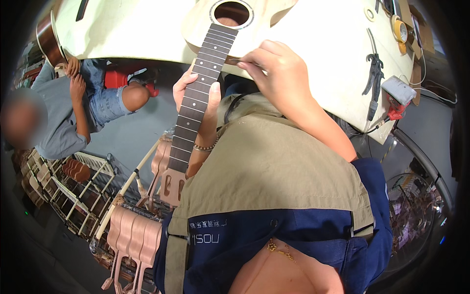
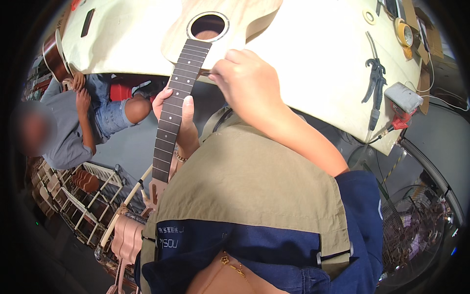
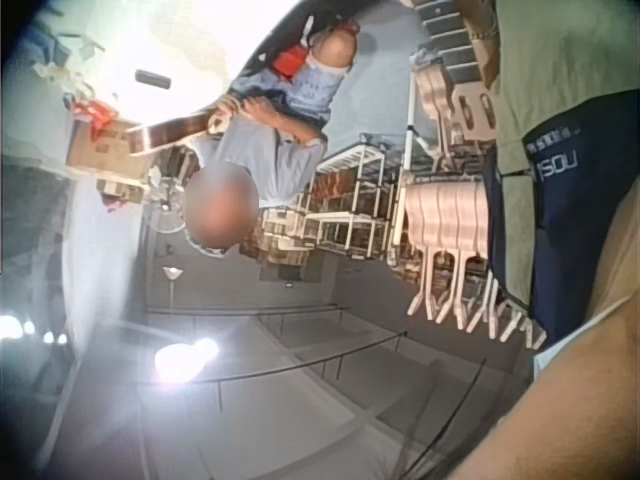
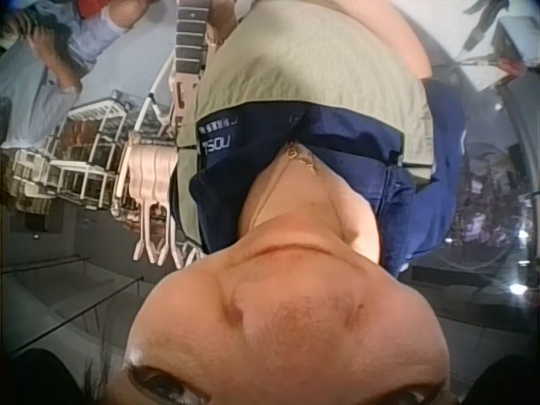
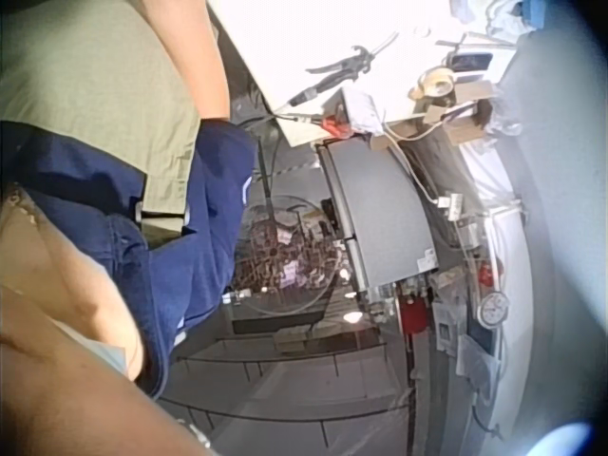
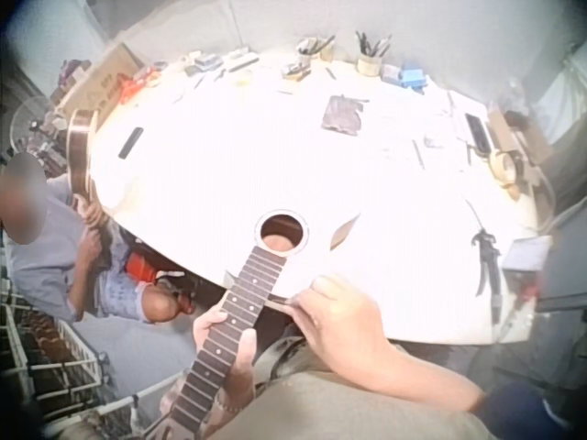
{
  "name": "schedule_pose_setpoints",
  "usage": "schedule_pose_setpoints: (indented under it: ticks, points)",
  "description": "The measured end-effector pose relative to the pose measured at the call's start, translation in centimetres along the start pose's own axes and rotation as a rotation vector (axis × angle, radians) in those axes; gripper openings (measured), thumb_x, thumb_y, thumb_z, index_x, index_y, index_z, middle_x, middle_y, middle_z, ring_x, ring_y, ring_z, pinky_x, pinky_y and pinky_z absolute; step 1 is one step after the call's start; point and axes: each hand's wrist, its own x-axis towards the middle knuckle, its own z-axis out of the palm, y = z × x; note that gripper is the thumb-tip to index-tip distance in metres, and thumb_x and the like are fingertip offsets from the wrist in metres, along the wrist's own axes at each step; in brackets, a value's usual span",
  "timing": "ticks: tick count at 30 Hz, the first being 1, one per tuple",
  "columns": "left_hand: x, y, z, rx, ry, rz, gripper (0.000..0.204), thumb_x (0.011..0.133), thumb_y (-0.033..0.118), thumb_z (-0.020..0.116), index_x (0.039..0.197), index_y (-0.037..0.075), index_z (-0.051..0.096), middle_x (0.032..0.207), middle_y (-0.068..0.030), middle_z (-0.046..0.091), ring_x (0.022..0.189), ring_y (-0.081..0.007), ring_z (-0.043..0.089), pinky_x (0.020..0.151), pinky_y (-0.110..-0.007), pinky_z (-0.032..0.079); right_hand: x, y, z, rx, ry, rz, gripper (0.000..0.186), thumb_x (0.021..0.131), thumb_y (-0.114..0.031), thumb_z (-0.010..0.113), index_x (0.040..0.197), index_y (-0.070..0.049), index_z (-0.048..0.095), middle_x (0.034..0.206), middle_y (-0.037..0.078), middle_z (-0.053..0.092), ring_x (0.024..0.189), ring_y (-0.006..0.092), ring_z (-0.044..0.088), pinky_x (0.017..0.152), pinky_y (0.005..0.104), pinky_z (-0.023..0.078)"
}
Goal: The person sands the neck and body of a ukulele using sandpaper, then applies a liquid finish from a small bottle and rubs it in. The person repeats this process on different sections of the instrument.
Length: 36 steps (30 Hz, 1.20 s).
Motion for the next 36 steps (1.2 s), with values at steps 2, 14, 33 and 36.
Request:
schedule_pose_setpoints:
  ticks: [2,14,33,36]
  points:
    - [-0.2,0.0,0.2,0.014,0.017,0.001,0.044,0.073,-0.003,0.065,0.11,0.003,0.043,0.118,-0.021,0.05,0.106,-0.023,0.052,0.093,-0.035,0.044,-0.9,1.8,-1.3,0.062,-0.001,0.092,0.007,0.073,-0.014,0.069,0.076,-0.008,0.065,0.072,0.005,0.058,0.069,0.0226,0.058,0.059,0.0344,0.047]
    - [2.9,3.7,-2.0,-0.603,-0.007,-0.122,0.039,0.087,-0.007,0.049,0.122,0.008,0.045,0.137,-0.0197,0.038,0.13,-0.0396,0.031,0.105,-0.052,0.033,-6.3,17.3,-4.3,0.254,0.137,0.566,0.07,0.075,-0.02,0.074,0.134,-0.004,0.039,0.131,0.018,0.045,0.121,0.0285,0.044,0.097,0.0402,0.04]
    - [2.4,10.4,0.7,-0.294,-0.202,0.252,0.059,0.086,0.003,0.057,0.139,0.005,0.03,0.108,-0.0318,0.058,0.09,-0.0224,0.064,0.059,-0.016,0.047,-4.1,17.5,-2.4,1.087,-0.112,0.533,0.06,0.067,-0.006,0.077,0.121,-0.003,0.05,0.113,0.008,0.057,0.102,0.0167,0.056,0.085,0.0321,0.049]
    - [3.1,11.7,2.3,-0.261,-0.143,0.281,0.062,0.084,-0.002,0.058,0.138,-0.003,0.028,0.107,-0.0318,0.059,0.087,-0.0223,0.064,0.062,-0.019,0.049,-4.6,17.3,-1.1,1.101,-0.128,0.544,0.059,0.068,-0.01,0.078,0.12,-0.004,0.051,0.109,0.006,0.058,0.098,0.0154,0.056,0.083,0.0318,0.05]
